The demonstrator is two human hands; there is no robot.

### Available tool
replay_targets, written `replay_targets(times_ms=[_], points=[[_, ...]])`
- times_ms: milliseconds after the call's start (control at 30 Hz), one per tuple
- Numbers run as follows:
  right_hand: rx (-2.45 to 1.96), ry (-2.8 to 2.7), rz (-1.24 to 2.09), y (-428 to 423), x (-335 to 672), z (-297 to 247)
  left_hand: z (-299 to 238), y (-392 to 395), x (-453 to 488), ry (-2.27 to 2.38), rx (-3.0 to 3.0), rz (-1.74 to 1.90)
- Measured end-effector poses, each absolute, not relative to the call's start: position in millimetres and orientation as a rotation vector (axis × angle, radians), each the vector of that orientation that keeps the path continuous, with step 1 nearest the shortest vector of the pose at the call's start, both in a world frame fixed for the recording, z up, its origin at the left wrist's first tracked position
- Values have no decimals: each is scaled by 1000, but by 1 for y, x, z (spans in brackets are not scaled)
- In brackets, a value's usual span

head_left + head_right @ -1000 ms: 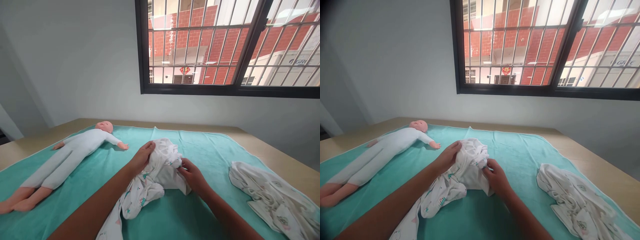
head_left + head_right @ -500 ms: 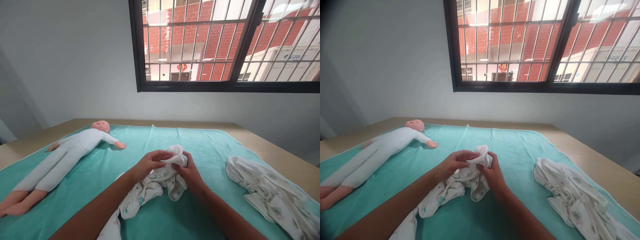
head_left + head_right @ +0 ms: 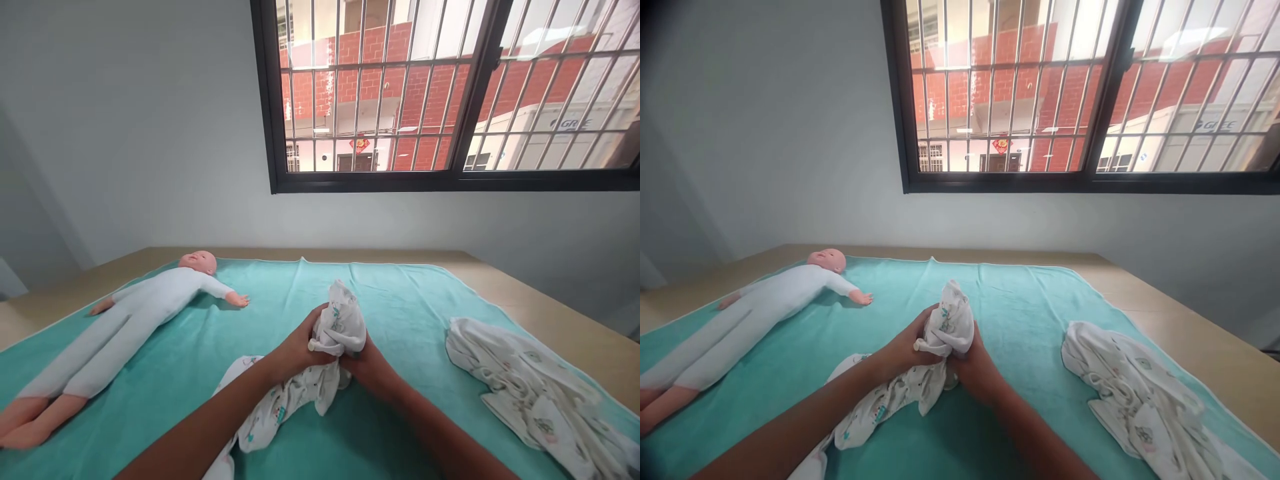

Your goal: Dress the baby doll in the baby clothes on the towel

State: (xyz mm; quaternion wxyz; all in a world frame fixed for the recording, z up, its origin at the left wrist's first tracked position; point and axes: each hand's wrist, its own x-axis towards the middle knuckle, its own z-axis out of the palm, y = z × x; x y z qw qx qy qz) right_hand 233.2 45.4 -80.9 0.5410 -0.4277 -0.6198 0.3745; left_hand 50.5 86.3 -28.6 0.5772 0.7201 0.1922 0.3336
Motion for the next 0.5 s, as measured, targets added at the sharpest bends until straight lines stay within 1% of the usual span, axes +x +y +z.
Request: replay_targets(times_ms=[100, 200, 300, 433, 500], points=[[-1025, -1545, 897, 47, 239, -83, -30, 91, 50, 504, 1661, 923], [-1121, -1453, 935, 51, 250, -82, -14, 82, 38, 550, 1418, 1001], [-1241, -1318, 962, 58, 259, -86, 15, 58, 9, 599, 1252, 933], [-1295, -1353, 902, 63, 258, -94, 55, 19, -43, 774, 1369, 786], [-1280, -1412, 850, 62, 254, -97, 60, 3, -68, 901, 1479, 715]])
